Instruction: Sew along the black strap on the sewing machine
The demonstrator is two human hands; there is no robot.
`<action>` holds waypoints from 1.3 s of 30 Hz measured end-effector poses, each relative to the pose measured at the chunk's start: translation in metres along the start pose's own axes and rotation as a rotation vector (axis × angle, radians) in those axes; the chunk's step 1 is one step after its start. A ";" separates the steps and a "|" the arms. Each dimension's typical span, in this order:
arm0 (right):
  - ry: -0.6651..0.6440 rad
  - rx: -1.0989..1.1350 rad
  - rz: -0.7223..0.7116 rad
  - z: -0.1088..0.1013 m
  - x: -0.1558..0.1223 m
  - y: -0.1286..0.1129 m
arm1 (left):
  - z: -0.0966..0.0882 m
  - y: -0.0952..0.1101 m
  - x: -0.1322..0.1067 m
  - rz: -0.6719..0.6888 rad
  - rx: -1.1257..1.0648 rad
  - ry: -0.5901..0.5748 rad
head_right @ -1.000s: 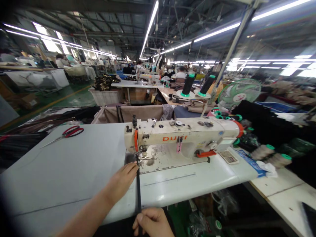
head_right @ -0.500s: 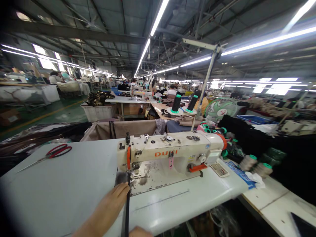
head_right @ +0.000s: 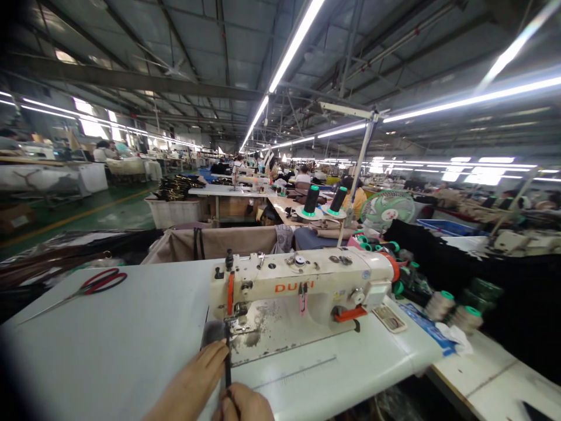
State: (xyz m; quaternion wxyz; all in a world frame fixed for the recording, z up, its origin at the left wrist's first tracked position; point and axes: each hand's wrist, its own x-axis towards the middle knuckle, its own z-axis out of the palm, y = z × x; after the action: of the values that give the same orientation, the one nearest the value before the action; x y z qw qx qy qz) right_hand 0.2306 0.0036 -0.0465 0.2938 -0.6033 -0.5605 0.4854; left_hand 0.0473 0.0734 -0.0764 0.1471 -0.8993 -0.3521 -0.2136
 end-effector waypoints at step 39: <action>-0.190 0.453 0.085 -0.007 -0.092 -0.009 | -0.025 0.001 0.012 -0.130 -0.171 -0.052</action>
State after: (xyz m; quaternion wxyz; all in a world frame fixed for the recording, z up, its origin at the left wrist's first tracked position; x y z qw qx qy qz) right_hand 0.2426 -0.0812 -0.0119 0.3467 -0.4967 -0.4368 0.6650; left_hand 0.0489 0.0694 -0.0488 0.0465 -0.8890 -0.3939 -0.2286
